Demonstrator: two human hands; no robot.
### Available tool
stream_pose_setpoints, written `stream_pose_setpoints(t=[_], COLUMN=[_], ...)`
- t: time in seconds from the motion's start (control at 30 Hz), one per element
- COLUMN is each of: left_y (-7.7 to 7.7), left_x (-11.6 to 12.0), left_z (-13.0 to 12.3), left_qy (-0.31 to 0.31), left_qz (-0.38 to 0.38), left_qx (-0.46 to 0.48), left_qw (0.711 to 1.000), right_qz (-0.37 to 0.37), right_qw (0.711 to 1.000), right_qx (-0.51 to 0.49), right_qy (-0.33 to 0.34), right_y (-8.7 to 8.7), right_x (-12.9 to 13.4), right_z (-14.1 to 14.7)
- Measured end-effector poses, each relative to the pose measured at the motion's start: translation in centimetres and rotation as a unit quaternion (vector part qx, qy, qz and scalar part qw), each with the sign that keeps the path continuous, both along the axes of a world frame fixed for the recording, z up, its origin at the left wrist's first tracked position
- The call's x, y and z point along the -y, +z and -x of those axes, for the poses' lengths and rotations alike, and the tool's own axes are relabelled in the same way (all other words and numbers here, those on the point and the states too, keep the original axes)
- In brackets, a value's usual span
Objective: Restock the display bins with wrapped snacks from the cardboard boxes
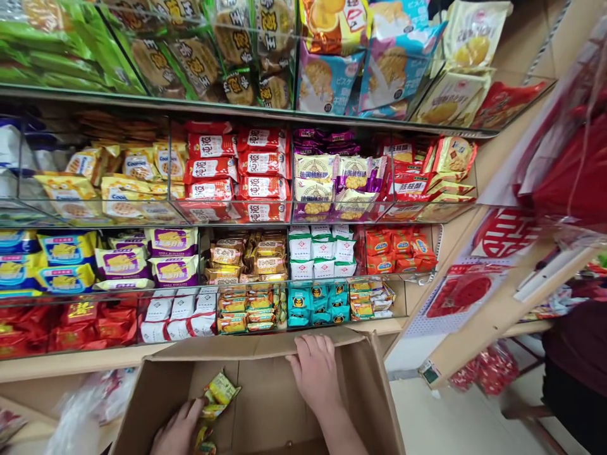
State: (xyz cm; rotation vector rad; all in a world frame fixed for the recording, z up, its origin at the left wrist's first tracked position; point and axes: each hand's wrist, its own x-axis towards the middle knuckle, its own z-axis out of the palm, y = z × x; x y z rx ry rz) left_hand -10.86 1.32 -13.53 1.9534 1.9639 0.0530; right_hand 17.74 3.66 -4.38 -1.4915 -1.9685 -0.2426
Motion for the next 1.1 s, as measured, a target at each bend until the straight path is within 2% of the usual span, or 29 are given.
stream_pose_setpoints(t=[0.07,0.1,0.17,0.2,0.27,0.37,0.43,0.47,0.57,0.63,0.73,0.83,0.9,0.93,0.97,1.0,1.1], left_y=[1.6,2.6,5.2,6.5,9.1,11.4,11.9,11.9,11.7,11.7,11.8,11.9,12.1,12.3,12.6,13.0,14.6], left_x=[0.4,0.6,1.1,1.2,1.3,1.0,0.9,0.8,0.8,0.7,0.3,-0.1,-0.3,-0.2,-0.1,0.0,0.6], left_z=[-1.0,-1.8,-3.9,-5.2,-7.5,-10.1,-11.0,-11.4,-12.0,-12.3,-12.3,-11.9,-11.7,-11.6,-11.7,-11.8,-12.3], left_qy=[-0.010,-0.021,-0.035,-0.034,-0.026,-0.011,0.017,0.038,0.091,0.095,0.078,0.095,0.119,0.131,0.146,0.160,0.168], left_qz=[-0.035,-0.046,-0.034,-0.034,-0.019,0.037,0.065,0.065,0.016,-0.007,0.008,0.019,0.022,0.027,0.036,0.055,0.164], left_qx=[0.119,0.195,0.334,0.393,0.499,0.596,0.621,0.625,0.629,0.654,0.697,0.711,0.721,0.728,0.735,0.743,0.769], left_qw=[0.992,0.980,0.941,0.918,0.866,0.802,0.781,0.777,0.772,0.750,0.712,0.697,0.682,0.673,0.661,0.647,0.595], right_qz=[-0.025,-0.038,-0.044,-0.025,0.053,0.145,0.161,0.163,0.159,0.162,0.200,0.209,0.199,0.186,0.166,0.134,0.004], right_qw=[0.999,0.996,0.986,0.976,0.937,0.841,0.787,0.770,0.749,0.735,0.680,0.639,0.641,0.659,0.691,0.735,0.879], right_qx=[-0.035,-0.065,-0.151,-0.206,-0.335,-0.518,-0.594,-0.616,-0.642,-0.659,-0.705,-0.740,-0.741,-0.728,-0.704,-0.665,-0.472], right_qy=[0.027,0.042,0.063,0.071,0.081,0.064,0.044,0.040,0.029,0.013,0.013,0.022,0.019,0.017,0.016,0.019,0.068], right_y=[0.3,0.3,0.3,0.2,0.0,-0.1,-0.1,0.0,0.1,-0.1,-0.7,-1.1,-0.8,-0.6,-0.2,0.3,1.4], right_x=[0.8,1.4,2.8,3.4,4.4,4.5,4.2,4.1,4.2,4.5,4.8,4.7,4.7,4.8,4.9,5.1,5.9], right_z=[0.6,1.1,2.6,3.5,5.0,6.3,6.3,6.1,5.7,5.4,5.2,5.0,4.9,4.8,4.8,4.6,4.3])
